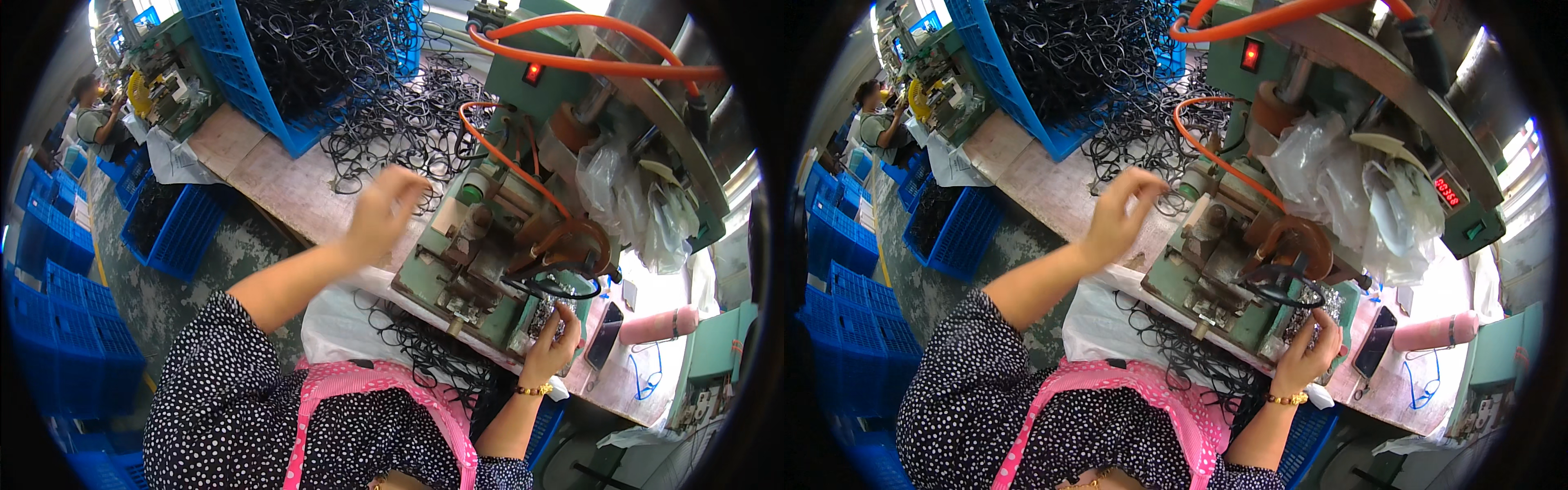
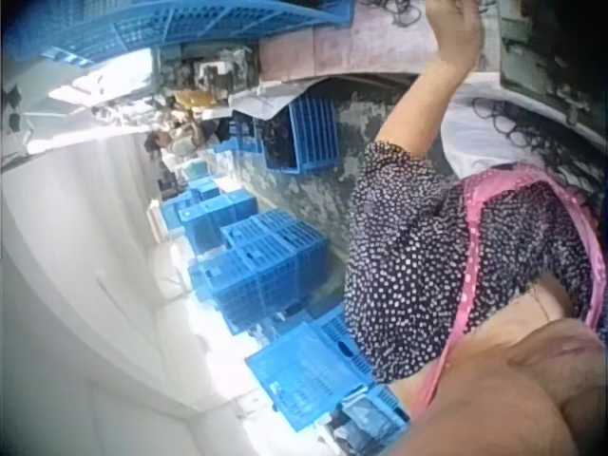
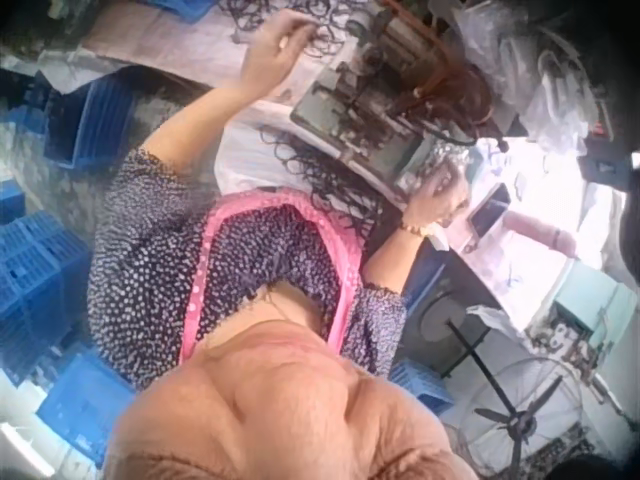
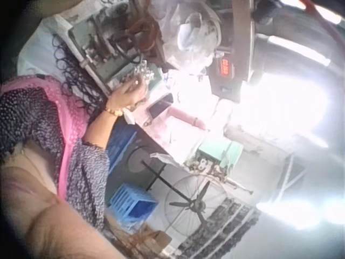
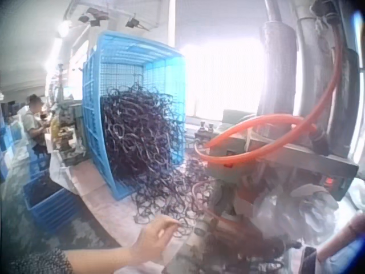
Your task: The person repeatedly picks black cable loops from a pile, places each loop into a green press machine, and adds small metal pins from a tray to secure the loop. The person then removes the assembled loop and places it into a blue crate. The process is repeated continuously throughout the clip.
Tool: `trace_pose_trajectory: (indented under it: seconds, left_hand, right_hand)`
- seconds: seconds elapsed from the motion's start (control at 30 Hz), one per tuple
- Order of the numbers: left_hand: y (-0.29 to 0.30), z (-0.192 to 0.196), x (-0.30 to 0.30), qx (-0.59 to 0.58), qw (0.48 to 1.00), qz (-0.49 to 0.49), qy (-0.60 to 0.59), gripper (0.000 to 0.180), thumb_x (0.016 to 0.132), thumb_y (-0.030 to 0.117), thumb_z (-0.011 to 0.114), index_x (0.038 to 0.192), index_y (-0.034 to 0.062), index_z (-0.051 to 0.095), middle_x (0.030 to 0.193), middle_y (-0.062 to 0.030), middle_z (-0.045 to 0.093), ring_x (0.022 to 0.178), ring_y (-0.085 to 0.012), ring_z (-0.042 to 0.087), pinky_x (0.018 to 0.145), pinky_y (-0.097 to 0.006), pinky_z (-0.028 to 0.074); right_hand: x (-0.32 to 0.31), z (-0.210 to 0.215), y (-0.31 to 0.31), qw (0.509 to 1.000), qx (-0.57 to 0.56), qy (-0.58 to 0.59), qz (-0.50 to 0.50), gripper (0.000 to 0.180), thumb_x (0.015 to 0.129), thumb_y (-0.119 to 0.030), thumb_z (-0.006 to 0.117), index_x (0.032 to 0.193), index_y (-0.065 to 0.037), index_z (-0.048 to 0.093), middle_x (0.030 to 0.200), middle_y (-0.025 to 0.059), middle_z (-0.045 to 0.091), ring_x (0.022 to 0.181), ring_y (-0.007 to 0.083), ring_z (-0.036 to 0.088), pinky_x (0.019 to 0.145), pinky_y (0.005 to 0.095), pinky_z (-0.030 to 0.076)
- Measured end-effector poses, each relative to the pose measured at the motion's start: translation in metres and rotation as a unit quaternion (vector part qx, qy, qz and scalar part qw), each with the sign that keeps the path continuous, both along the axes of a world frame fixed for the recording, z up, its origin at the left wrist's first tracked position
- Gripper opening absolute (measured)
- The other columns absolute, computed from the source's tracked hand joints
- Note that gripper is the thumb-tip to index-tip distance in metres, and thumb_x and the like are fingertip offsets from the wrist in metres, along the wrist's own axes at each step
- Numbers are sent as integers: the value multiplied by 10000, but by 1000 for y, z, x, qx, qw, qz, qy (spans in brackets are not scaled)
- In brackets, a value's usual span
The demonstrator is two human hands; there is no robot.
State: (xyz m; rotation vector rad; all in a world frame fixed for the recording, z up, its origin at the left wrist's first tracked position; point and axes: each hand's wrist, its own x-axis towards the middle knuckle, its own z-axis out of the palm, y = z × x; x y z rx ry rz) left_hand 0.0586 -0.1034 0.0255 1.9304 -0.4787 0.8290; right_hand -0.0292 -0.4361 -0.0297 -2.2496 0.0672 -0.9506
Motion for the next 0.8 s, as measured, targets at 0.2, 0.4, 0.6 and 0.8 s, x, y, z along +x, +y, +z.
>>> trace_pose_trajectory:
  seconds: [0.2,0.4,0.6,0.8]
  left_hand:
    - [52,-65,97,188,925,260,203,260,907,239,655,1056,34,599,1050,-160,636,957,-348,642,831,-424,516]
    - [66,-74,129,160,915,228,291,192,852,228,662,962,74,627,961,-130,676,905,-315,655,781,-427,515]
    - [86,-49,91,-141,923,64,352,154,863,150,694,942,49,610,797,-34,651,587,-91,540,520,-258,444]
    - [78,-21,41,-352,833,-21,426,167,953,213,660,1006,98,552,742,-19,638,519,-55,526,440,-228,404]
  right_hand:
    - [-3,-9,2,993,119,-10,-7,107,939,-53,627,1033,0,628,927,81,639,854,188,583,799,317,478]
    - [-3,-10,1,991,124,-34,-20,116,910,-23,665,1018,-8,626,919,68,637,839,163,586,791,294,489]
    - [-4,-6,2,993,110,-36,8,64,914,-2,650,976,2,668,938,80,653,856,183,599,806,308,493]
    - [-5,-2,-2,998,35,-42,-12,118,901,29,626,997,-3,686,972,109,662,910,240,608,838,342,483]
